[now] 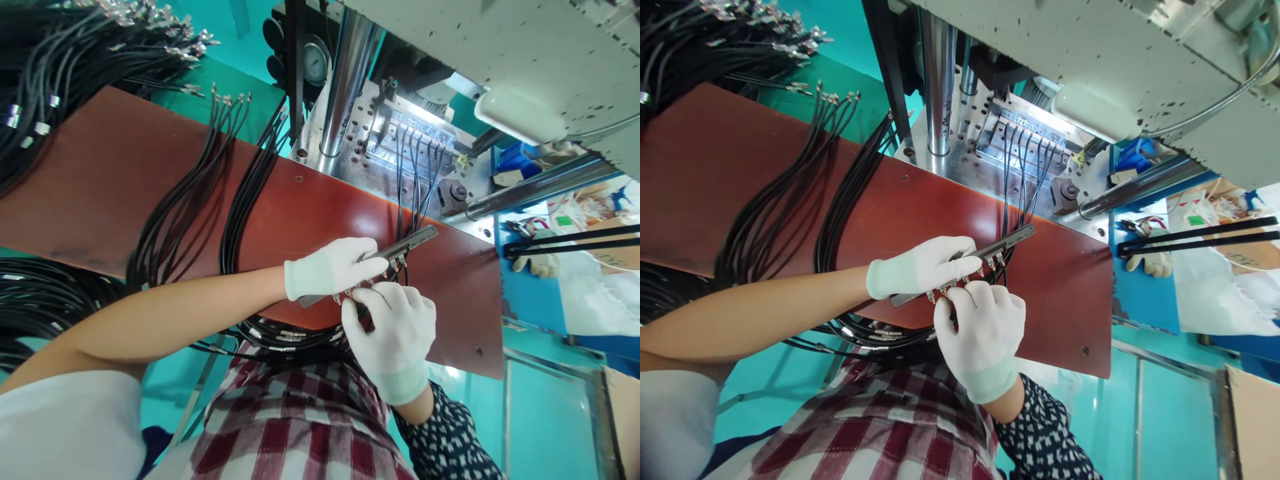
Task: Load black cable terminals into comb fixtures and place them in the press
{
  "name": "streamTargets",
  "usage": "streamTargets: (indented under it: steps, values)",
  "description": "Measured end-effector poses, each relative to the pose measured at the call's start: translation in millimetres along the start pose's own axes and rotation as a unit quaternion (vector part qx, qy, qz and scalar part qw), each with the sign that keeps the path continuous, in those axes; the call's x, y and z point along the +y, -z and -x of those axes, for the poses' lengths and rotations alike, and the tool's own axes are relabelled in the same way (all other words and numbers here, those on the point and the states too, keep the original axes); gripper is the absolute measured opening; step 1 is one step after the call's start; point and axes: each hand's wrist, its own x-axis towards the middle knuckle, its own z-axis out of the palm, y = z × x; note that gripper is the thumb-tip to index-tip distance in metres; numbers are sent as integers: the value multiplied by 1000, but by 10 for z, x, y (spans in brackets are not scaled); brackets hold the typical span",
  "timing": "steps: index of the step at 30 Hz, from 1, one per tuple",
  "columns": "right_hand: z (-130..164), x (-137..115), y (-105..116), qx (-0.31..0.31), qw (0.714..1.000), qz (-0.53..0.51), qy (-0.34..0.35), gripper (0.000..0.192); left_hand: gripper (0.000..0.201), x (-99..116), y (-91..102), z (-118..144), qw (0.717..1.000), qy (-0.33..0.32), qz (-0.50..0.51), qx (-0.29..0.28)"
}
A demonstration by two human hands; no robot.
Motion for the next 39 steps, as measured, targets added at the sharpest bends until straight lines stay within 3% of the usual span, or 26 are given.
streamTargets:
  steps: [5, 9, 13, 24, 27, 29, 31, 33, 35, 37, 39]
  values:
    - [-28, 7, -125, 37, 999, -14, -7, 13, 32, -9, -9, -7, 1000, -26, -15, 6]
    - [27, -7, -39, 20, 999, -21, -13, 4, 29, 18, -7, 11, 1000, -1, 8, -2]
    - [75, -57, 6, 16, 999, -30, -4, 8, 27, 20, -9, 13, 1000, 13, 26, -2]
    - [39, -170, -175, 75, 996, -58, -9, 9, 31, 10, -13, -17, 999, -20, -20, 15]
    - [-29, -14, -64, 37, 994, -103, 2, 7, 34, -12, -6, -17, 1000, -29, -5, 10]
    - [-168, 248, 72, 23, 991, -127, 22, 5, 37, -31, 11, -16, 1000, -24, 7, -14]
    - [-362, 583, 218, 68, 995, -51, 52, 19, 40, -32, 32, -14, 999, -1, 12, -51]
    - [-559, 875, 341, -14, 988, 52, 145, 32, 43, -2, 46, -8, 997, 15, -3, -78]
    - [-708, 1034, 434, -153, 955, 113, 228, 36, 42, 64, 40, -1, 995, 10, -45, -90]
    - [-775, 1058, 501, -264, 922, 142, 245, 33, 41, 163, 8, -5, 990, 6, -96, -100]
    - [-749, 1026, 554, -317, 911, 165, 206, 29, 40, 281, -36, -40, 983, 18, -146, -111]
